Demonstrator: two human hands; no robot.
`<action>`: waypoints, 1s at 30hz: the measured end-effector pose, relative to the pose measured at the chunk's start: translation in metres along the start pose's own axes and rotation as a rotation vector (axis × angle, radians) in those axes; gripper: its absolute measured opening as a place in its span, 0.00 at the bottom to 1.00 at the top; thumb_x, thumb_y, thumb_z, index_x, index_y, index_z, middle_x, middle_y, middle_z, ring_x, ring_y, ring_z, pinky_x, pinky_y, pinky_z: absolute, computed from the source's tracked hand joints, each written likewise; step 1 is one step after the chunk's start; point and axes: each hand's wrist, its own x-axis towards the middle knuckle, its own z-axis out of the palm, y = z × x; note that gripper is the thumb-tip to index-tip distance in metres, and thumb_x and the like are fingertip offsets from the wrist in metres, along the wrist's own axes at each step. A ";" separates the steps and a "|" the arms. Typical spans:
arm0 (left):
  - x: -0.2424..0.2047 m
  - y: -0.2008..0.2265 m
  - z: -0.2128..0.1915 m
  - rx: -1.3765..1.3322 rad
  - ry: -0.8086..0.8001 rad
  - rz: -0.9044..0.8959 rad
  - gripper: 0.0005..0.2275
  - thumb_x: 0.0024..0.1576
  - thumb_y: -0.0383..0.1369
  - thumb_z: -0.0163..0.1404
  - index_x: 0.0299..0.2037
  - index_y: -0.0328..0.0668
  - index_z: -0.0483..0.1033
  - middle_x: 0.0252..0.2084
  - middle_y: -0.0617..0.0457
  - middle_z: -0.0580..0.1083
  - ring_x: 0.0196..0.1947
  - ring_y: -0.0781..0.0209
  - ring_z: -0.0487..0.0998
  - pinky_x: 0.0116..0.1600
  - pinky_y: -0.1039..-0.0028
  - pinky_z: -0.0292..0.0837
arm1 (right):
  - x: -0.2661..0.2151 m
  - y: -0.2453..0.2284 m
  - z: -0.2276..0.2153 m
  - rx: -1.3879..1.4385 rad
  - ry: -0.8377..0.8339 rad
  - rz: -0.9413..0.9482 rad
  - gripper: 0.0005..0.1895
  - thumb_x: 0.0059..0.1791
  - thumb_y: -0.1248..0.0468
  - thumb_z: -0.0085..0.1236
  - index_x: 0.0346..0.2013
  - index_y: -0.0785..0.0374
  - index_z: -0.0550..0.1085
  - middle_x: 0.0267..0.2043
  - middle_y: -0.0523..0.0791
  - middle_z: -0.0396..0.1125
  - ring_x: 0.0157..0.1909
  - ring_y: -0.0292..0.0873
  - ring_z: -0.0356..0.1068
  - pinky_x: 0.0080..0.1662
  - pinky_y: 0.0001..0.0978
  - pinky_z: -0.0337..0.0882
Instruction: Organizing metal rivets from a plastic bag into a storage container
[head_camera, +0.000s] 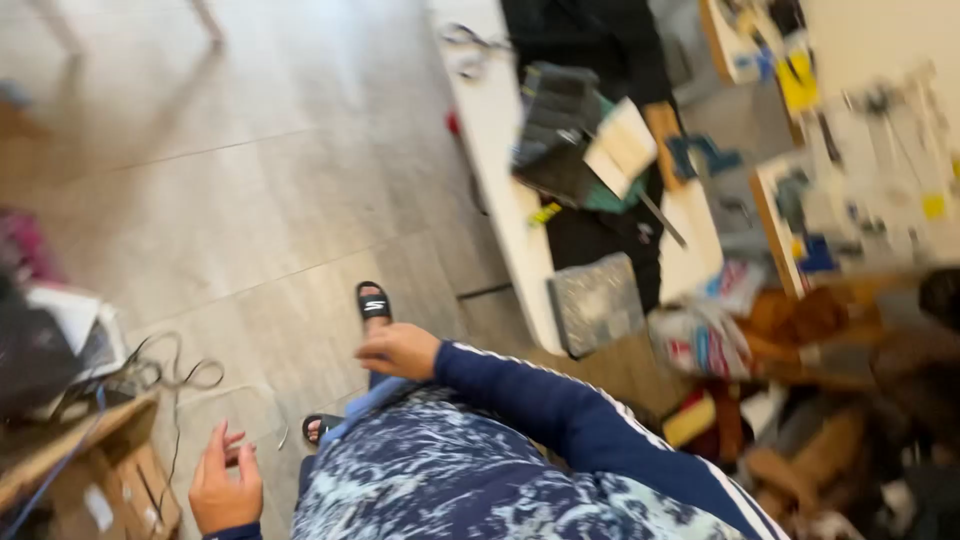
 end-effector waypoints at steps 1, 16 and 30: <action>0.016 0.017 0.021 -0.002 -0.037 0.043 0.20 0.62 0.20 0.55 0.65 0.31 0.75 0.48 0.49 0.80 0.36 0.60 0.80 0.51 0.67 0.75 | 0.001 0.024 -0.012 0.008 0.041 0.039 0.12 0.53 0.52 0.56 0.45 0.50 0.80 0.38 0.48 0.77 0.37 0.57 0.75 0.44 0.48 0.73; 0.272 0.126 0.159 0.117 -0.510 0.181 0.20 0.60 0.29 0.53 0.65 0.45 0.74 0.43 0.58 0.81 0.35 0.62 0.81 0.47 0.71 0.76 | -0.053 0.407 -0.204 0.399 1.409 0.884 0.21 0.46 0.67 0.60 0.55 0.62 0.73 0.37 0.45 0.74 0.35 0.36 0.75 0.44 0.26 0.76; 0.546 0.192 0.356 0.237 -0.840 0.532 0.21 0.59 0.41 0.50 0.65 0.64 0.70 0.32 0.56 0.78 0.39 0.47 0.80 0.48 0.55 0.78 | 0.003 0.296 -0.104 0.720 0.768 1.129 0.10 0.48 0.64 0.61 0.44 0.56 0.82 0.35 0.45 0.80 0.32 0.36 0.80 0.43 0.27 0.79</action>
